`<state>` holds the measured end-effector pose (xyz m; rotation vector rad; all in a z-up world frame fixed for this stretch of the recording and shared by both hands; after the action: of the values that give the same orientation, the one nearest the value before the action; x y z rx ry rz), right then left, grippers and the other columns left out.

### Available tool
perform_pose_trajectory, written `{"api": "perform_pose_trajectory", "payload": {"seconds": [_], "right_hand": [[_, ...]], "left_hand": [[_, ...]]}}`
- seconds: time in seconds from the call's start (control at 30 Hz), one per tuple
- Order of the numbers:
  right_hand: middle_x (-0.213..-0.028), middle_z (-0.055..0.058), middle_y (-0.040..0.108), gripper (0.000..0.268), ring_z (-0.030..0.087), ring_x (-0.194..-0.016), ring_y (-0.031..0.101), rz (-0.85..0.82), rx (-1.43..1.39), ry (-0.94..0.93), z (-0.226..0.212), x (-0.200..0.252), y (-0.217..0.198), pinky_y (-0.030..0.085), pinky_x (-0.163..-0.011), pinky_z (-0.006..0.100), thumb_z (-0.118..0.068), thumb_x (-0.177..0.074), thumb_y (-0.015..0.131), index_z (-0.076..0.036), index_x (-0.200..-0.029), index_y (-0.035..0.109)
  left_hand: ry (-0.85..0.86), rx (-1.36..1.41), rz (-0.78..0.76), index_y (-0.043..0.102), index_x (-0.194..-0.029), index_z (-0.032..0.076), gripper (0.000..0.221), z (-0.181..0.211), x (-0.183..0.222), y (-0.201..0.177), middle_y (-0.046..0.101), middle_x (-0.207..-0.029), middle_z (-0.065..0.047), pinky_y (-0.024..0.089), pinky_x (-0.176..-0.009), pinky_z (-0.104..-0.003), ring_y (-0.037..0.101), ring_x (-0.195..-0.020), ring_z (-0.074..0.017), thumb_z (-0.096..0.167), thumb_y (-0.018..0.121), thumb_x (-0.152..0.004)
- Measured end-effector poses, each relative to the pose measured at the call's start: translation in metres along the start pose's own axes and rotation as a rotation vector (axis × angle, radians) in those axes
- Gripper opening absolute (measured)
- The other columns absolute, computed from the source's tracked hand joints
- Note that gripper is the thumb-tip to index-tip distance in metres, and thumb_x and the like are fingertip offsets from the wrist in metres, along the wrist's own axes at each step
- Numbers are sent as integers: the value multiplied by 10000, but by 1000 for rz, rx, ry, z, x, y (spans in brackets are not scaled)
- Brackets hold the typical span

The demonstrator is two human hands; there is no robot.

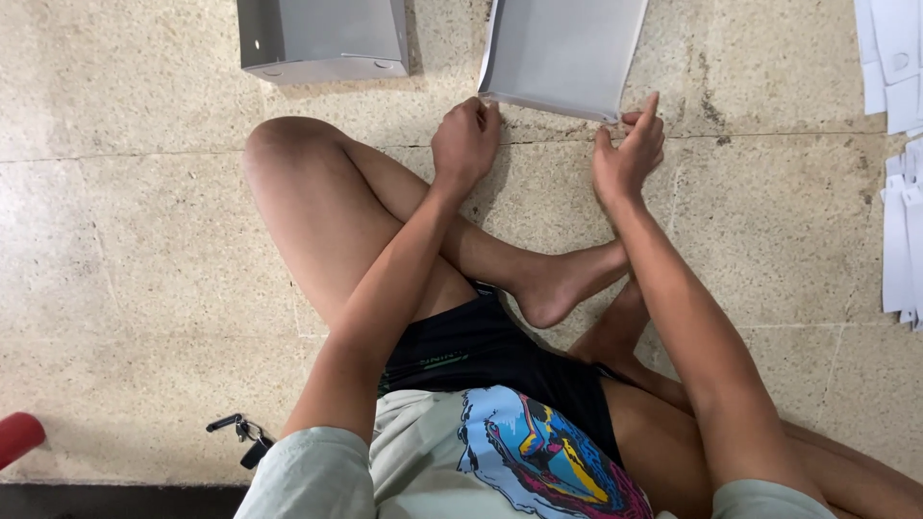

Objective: The person assembles cardboard boxes by hand from flat pre-cut sheets, tucking in the flaps to form the box, then placing the completed box on the floor.

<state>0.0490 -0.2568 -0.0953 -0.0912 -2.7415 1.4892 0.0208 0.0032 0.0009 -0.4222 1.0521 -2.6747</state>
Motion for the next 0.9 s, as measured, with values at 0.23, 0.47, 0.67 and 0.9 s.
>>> {"api": "perform_pose_trajectory", "payload": {"seconds": [0.23,0.47,0.67,0.9], "right_hand": [[-1150,48,555,366,156,-996,588,129,-300,-1,-44,9,-11,566,-924,353,216,-737,436,-125,-613,479],[-1344,152,450,720,225,-1060,553,-34,-322,-37,-23,-15,-43,574,-855,335,129,-885,666,-121,-1460,312],[-1197,115,477,629,189,-970,480,-417,-388,-310,-26,-34,-79,448,-813,269,106,-967,714,-77,-1526,490],[-1112,172,655,385,194,-928,612,-368,-400,-272,-27,-41,-83,548,-783,273,55,-969,740,117,-1326,610]], "left_hand": [[-2,-40,50,497,-1090,-30,508,-5,-9,6,632,-960,-195,572,-480,-410,686,-590,-299,444,603,-941],[150,-58,85,430,-1157,-11,374,-12,-12,17,560,-1039,-167,558,-505,-407,693,-665,-306,115,653,-883],[135,-8,20,409,-1334,-1,630,-20,-18,26,551,-1201,-172,679,-703,-399,743,-965,-329,207,774,-865],[146,38,3,394,-1341,-40,531,-13,-16,17,557,-1110,-198,683,-640,-392,746,-849,-316,62,623,-874]]}}
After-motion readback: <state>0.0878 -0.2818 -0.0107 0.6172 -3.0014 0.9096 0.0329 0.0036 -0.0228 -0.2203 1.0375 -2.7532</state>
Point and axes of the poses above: each hand's wrist, its own x-axis away from the middle knuckle, its own y-axis out of the palm, z = x × y, the point moved 2 cm from there along -x, towards the middle knuckle
